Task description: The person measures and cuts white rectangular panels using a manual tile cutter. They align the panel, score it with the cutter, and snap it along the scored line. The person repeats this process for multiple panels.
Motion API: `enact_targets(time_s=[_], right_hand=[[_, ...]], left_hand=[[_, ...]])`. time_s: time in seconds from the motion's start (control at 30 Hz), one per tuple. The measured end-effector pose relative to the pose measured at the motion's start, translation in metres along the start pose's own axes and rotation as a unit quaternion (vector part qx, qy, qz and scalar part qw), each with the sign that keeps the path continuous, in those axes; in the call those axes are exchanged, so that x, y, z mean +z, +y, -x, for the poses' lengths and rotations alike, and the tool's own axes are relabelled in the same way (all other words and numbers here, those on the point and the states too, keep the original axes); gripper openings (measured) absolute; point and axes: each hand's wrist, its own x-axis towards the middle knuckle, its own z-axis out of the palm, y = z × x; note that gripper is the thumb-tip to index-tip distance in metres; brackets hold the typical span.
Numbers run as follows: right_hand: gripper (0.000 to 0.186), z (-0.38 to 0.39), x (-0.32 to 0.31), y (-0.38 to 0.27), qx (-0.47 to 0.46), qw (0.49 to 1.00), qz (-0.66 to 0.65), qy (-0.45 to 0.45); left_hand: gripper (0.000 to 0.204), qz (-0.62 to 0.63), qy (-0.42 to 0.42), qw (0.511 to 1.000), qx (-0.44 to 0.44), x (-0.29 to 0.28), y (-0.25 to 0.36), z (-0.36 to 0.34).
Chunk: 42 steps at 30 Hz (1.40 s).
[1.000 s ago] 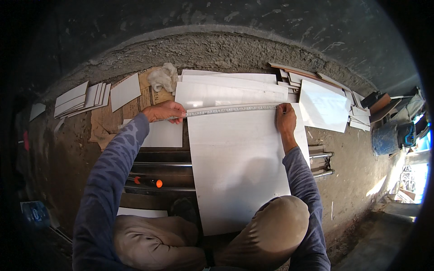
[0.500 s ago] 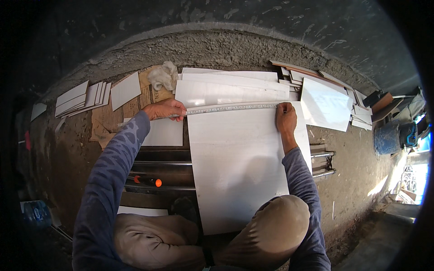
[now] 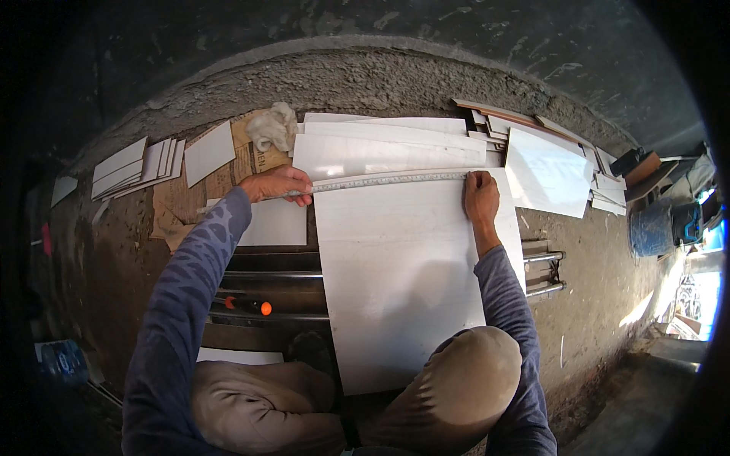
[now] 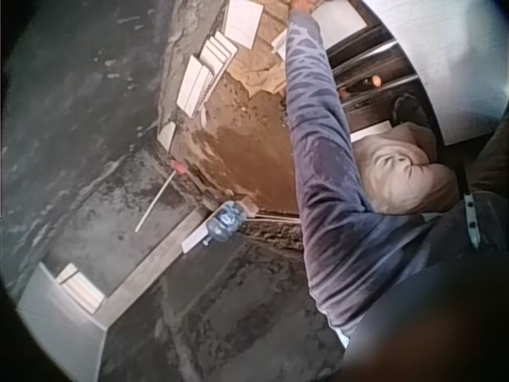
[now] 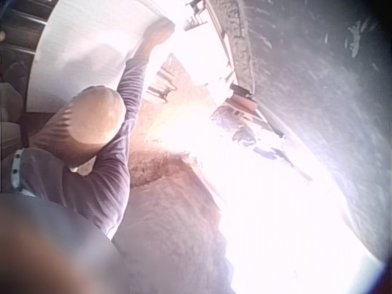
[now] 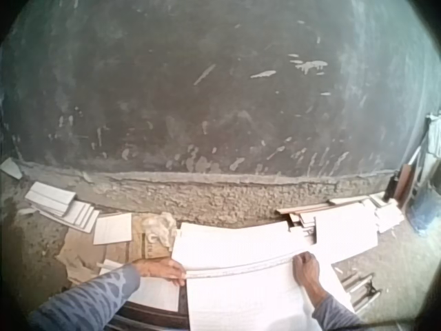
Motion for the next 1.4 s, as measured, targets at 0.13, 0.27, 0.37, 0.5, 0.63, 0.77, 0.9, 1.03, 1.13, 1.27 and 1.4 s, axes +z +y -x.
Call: enact_targets(time_s=[0.13,0.27,0.37,0.5,0.63,0.77,0.9,1.03,1.13,1.27,1.4], right_hand=[[0.031,0.000,-0.001,-0.001,0.018,1.000,0.002,-0.006],[0.030,-0.001,0.001,0.001,0.017,1.000,-0.003,-0.013],[0.029,-0.002,0.003,0.003,0.025,1.000,-0.007,-0.016],[0.029,-0.001,0.006,0.005,0.019,1.000,0.001,-0.017],[0.029,-0.002,0.007,0.008,0.023,0.999,0.014,-0.022],[0.028,-0.003,0.006,0.010,0.007,1.000,-0.006,-0.013],[0.028,-0.002,0.002,0.007,0.018,1.000,-0.019,-0.010],[0.029,0.000,0.000,0.000,0.051,0.998,-0.023,-0.009],[0.029,0.000,0.000,-0.002,0.049,0.999,-0.012,-0.002],[0.030,-0.001,-0.001,0.000,0.034,0.999,-0.013,-0.005],[0.030,-0.001,0.000,0.002,0.033,0.999,-0.011,-0.008]], left_hand=[[0.030,0.002,-0.001,1.000,0.001,0.000,0.000,-0.001],[0.031,-0.007,0.007,1.000,-0.009,0.001,0.001,-0.001],[0.031,-0.016,0.010,1.000,-0.021,0.002,0.004,0.000],[0.033,-0.026,0.002,0.999,-0.037,0.004,0.009,0.001],[0.034,-0.014,0.006,0.999,-0.047,0.006,0.011,0.001],[0.035,0.007,0.019,0.999,-0.050,0.005,0.009,0.003],[0.033,0.015,0.011,0.999,-0.043,0.004,0.010,0.005],[0.032,0.006,0.023,0.999,-0.045,0.006,0.013,0.007],[0.031,0.000,0.028,0.999,-0.042,0.008,0.016,0.008],[0.031,-0.017,0.036,0.998,-0.049,0.010,0.020,0.009],[0.030,-0.013,0.042,0.997,-0.059,0.010,0.020,0.009]])
